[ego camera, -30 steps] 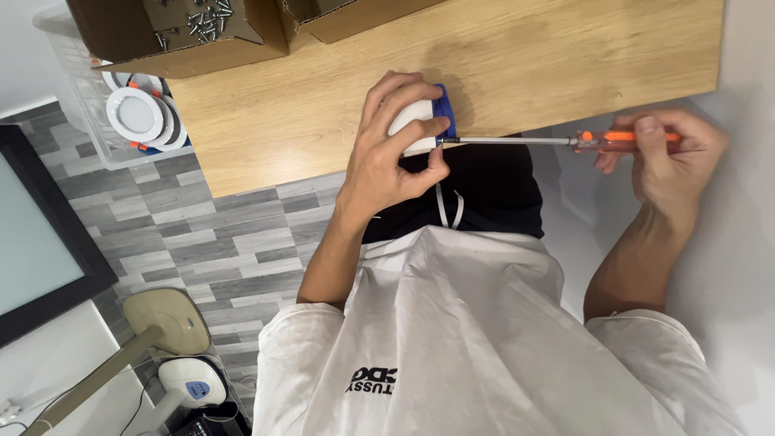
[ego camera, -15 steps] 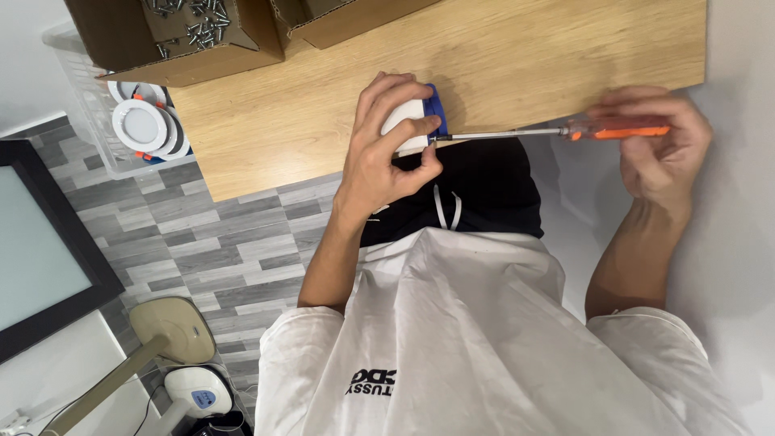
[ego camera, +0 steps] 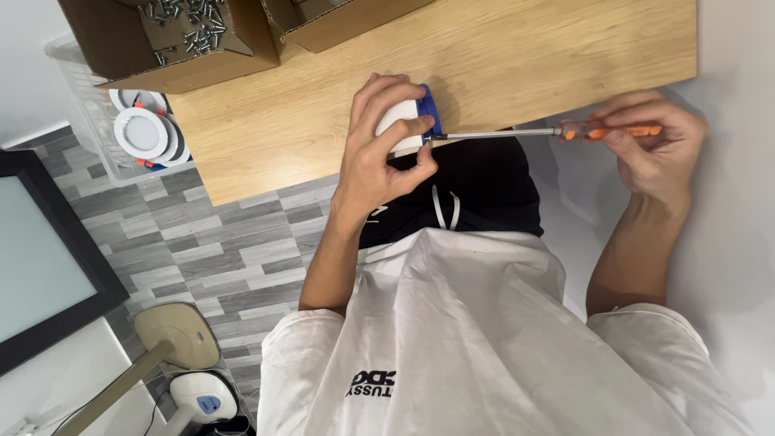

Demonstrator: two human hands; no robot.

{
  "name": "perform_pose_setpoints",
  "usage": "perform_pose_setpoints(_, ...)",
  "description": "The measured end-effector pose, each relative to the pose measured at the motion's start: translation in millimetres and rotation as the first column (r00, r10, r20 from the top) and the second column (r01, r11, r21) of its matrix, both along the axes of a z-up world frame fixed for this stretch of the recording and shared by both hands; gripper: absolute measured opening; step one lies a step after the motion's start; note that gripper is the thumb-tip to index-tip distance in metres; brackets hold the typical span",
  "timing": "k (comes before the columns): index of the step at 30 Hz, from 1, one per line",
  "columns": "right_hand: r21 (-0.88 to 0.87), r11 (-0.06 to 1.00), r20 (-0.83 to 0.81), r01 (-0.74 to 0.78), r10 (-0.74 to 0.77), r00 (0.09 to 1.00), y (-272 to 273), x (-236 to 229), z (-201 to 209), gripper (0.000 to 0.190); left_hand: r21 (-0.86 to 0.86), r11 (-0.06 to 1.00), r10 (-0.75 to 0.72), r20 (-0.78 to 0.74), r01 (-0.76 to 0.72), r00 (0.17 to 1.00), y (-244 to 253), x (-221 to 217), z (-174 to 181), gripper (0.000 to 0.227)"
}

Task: The person uses a screwdriver to manipulate a blue plastic cover and a white electrical box. They then attach the blue cover to the white box and secure it by tightening screws with the screwdriver.

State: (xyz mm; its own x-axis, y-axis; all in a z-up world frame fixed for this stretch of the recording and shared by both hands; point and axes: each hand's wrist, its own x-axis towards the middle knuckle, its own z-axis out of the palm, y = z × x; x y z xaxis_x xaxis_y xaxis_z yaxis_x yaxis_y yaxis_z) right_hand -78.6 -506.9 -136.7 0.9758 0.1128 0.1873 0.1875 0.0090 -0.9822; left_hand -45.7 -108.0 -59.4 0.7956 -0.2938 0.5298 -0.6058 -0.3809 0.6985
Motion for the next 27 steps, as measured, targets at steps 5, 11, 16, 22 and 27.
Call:
perform_pose_setpoints(5, 0.094, 0.99, 0.073, -0.103, 0.096, 0.993, 4, -1, 9, 0.014, -0.005, 1.0, 0.0, 0.0, 0.0, 1.0, 0, 0, 0, 0.02)
perform_pose_setpoints(11, 0.018, 0.998, 0.115, -0.057, 0.055, 0.992, -5, -4, 5, 0.016, -0.01, 1.0, -0.004, 0.011, 0.004, 1.0, 0, 0, -2, 0.021)
perform_pose_setpoints(16, -0.03, 0.999, 0.122, 0.013, -0.01, 0.993, -8, -7, 5, 0.024, -0.018, 1.0, 0.002, 0.023, -0.002, 1.0, 0, -1, -3, 0.024)
perform_pose_setpoints(22, -0.027, 0.999, 0.139, 0.021, -0.017, 0.99, -12, -11, 1, 0.032, -0.021, 1.0, -0.001, 0.047, 0.002, 0.999, 0, -2, -5, 0.022)
perform_pose_setpoints(27, -0.019, 0.999, 0.15, 0.043, -0.04, 0.988, -9, -17, 4, 0.029, -0.021, 1.0, 0.005, 0.064, -0.004, 0.998, 1, -2, -9, 0.02)
